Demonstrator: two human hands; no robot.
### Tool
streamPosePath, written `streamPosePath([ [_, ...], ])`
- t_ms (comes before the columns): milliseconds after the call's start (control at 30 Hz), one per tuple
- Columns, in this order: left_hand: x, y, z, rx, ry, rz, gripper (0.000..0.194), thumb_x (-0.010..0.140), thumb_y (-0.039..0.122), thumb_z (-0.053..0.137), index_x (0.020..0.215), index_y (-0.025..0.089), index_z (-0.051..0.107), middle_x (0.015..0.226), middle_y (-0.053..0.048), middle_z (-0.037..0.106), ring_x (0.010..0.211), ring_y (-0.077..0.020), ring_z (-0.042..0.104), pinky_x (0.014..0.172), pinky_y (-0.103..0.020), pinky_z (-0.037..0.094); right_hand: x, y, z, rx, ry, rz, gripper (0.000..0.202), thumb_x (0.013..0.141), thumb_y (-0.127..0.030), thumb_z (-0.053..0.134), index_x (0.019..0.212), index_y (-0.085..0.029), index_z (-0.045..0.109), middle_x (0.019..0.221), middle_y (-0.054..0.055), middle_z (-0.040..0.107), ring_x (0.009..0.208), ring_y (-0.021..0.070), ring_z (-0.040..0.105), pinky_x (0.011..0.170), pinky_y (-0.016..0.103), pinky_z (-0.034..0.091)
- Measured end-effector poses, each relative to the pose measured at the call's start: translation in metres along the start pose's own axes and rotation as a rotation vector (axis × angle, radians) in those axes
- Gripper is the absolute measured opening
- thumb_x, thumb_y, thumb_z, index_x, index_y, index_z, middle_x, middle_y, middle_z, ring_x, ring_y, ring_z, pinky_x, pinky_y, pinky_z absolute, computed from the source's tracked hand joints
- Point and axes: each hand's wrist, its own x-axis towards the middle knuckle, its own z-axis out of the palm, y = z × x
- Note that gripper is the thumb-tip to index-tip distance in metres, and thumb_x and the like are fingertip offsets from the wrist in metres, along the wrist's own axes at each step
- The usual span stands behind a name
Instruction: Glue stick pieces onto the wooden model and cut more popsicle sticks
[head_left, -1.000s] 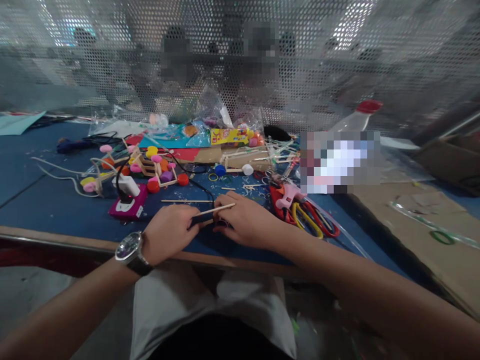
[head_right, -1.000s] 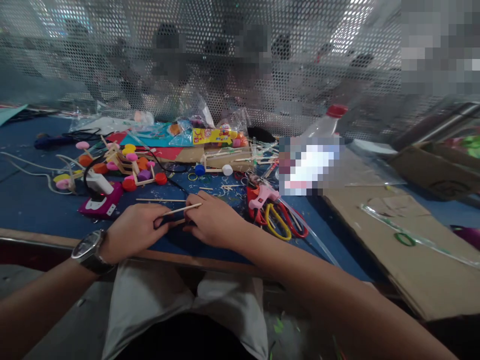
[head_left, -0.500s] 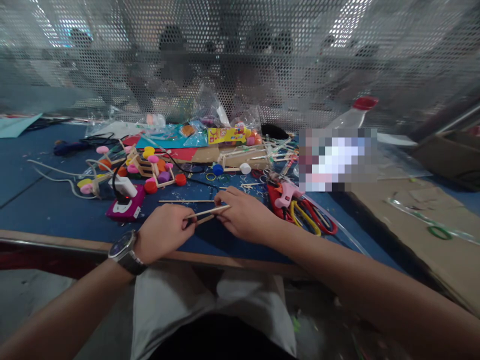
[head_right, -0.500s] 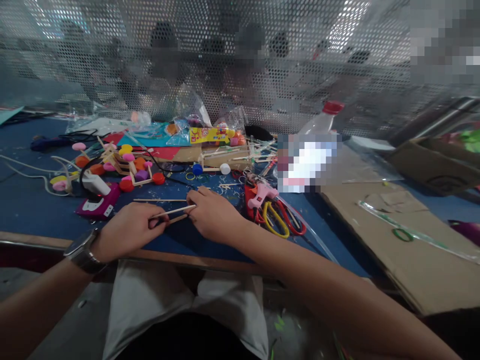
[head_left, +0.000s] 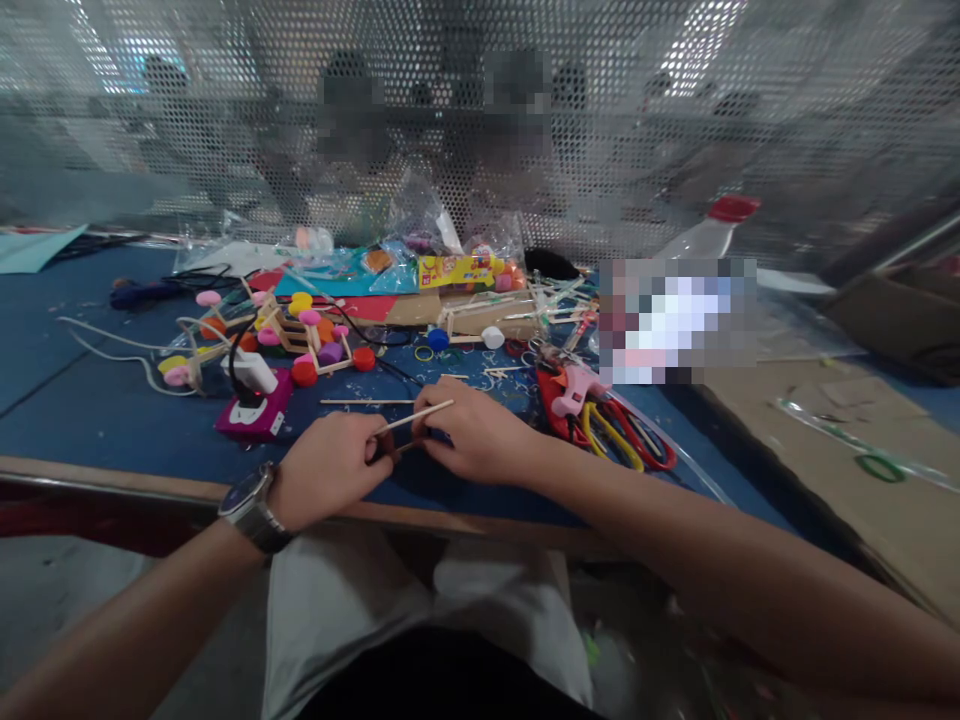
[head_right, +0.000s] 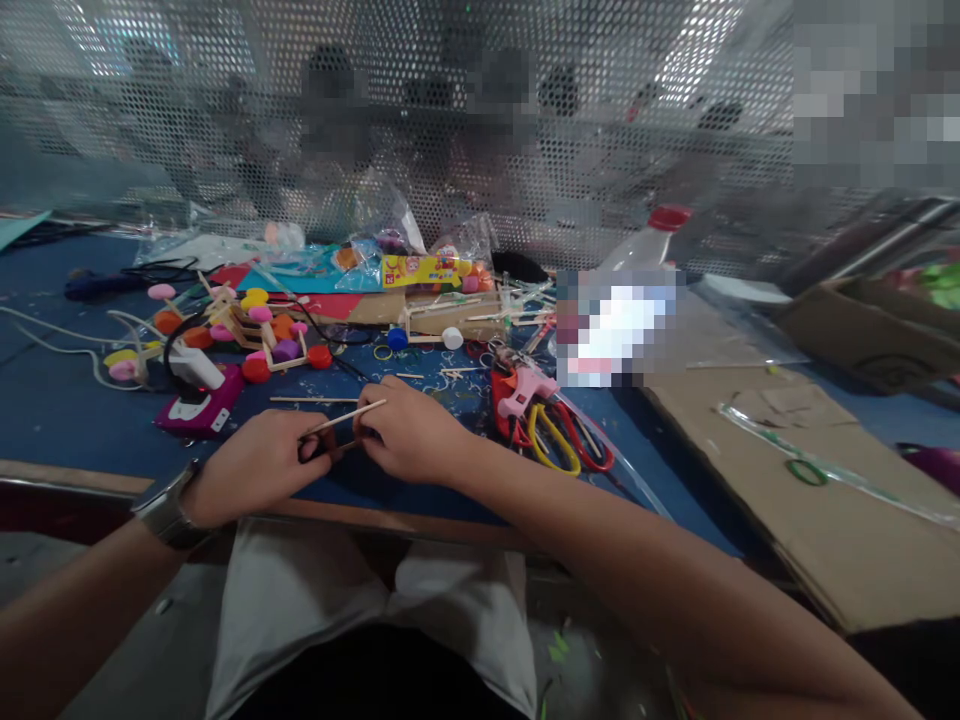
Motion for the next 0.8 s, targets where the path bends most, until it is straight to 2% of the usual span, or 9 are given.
streamPosePath([
  [167,-0.003,-0.004,-0.002,-0.035,0.022,0.015,0.017,0.087,0.032,0.058,0.077,0.019,0.065,0.066,0.002,0.059,0.062,-0.0158,0.053,0.06,-0.028,0.03,-0.004,0.007,-0.007,0.089,0.091,0.03,0.006,0.091,-0.016,0.064,0.089,-0.017,0.07,0.09,0.006,0.072,0.085,0.0187,0.063,0.08,0.031,0.048],
  [267,-0.008,-0.007,-0.006,-0.096,0.052,-0.005,0.02,0.087,0.036,0.06,0.077,0.019,0.065,0.064,0.003,0.057,0.059,-0.014,0.051,0.058,-0.027,0.032,-0.009,0.021,-0.021,0.106,0.164,0.077,0.008,0.088,-0.012,0.064,0.09,-0.018,0.069,0.087,0.004,0.072,0.08,0.0173,0.064,0.075,0.029,0.048],
  [367,-0.014,-0.007,-0.01,-0.257,0.053,-0.033,0.026,0.085,0.043,0.063,0.077,0.018,0.064,0.062,0.004,0.053,0.056,-0.0119,0.048,0.055,-0.025,0.034,-0.015,0.029,-0.036,0.097,0.255,0.136,0.017,0.085,-0.007,0.059,0.092,-0.018,0.07,0.094,0.007,0.074,0.084,0.018,0.066,0.078,0.031,0.049],
  [433,-0.016,-0.004,-0.012,-0.399,0.026,-0.028,0.03,0.084,0.047,0.065,0.078,0.018,0.065,0.061,0.005,0.05,0.055,-0.0107,0.045,0.053,-0.023,0.034,-0.019,0.023,-0.04,0.154,0.261,0.155,0.012,0.09,-0.017,0.061,0.096,-0.018,0.072,0.091,0.006,0.074,0.076,0.0157,0.065,0.072,0.028,0.05],
  [500,-0.017,0.0,-0.013,-0.506,0.009,-0.008,0.031,0.083,0.048,0.067,0.078,0.017,0.065,0.059,0.006,0.048,0.054,-0.0095,0.042,0.051,-0.022,0.032,-0.022,0.01,-0.04,0.397,0.172,0.159,0.02,0.092,-0.031,0.067,0.105,-0.018,0.073,0.087,0.004,0.074,0.07,0.0136,0.065,0.065,0.026,0.05],
  [567,-0.017,0.004,-0.013,-0.573,0.001,0.006,0.031,0.082,0.046,0.068,0.078,0.016,0.065,0.059,0.006,0.047,0.054,-0.0086,0.04,0.051,-0.022,0.03,-0.023,-0.005,-0.038,0.56,0.121,0.144,0.024,0.088,-0.036,0.074,0.104,-0.018,0.075,0.088,0.003,0.075,0.07,0.0131,0.066,0.064,0.025,0.051],
  [667,-0.015,0.008,-0.01,-0.653,-0.027,0.016,0.029,0.082,0.044,0.069,0.079,0.016,0.064,0.06,0.006,0.047,0.055,-0.0081,0.039,0.052,-0.021,0.031,-0.025,-0.02,-0.034,0.596,0.187,0.168,0.012,0.088,-0.03,0.073,0.091,-0.018,0.076,0.083,0.003,0.076,0.072,0.0131,0.067,0.067,0.025,0.052],
  [800,-0.013,0.013,-0.004,-0.852,-0.079,0.0,0.027,0.08,0.039,0.072,0.093,0.016,0.066,0.069,0.005,0.05,0.058,-0.0076,0.042,0.053,-0.021,0.033,-0.029,-0.024,-0.033,0.661,0.354,0.177,0.011,0.087,-0.028,0.076,0.085,-0.018,0.072,0.079,0.003,0.075,0.068,0.0134,0.067,0.063,0.025,0.054],
])
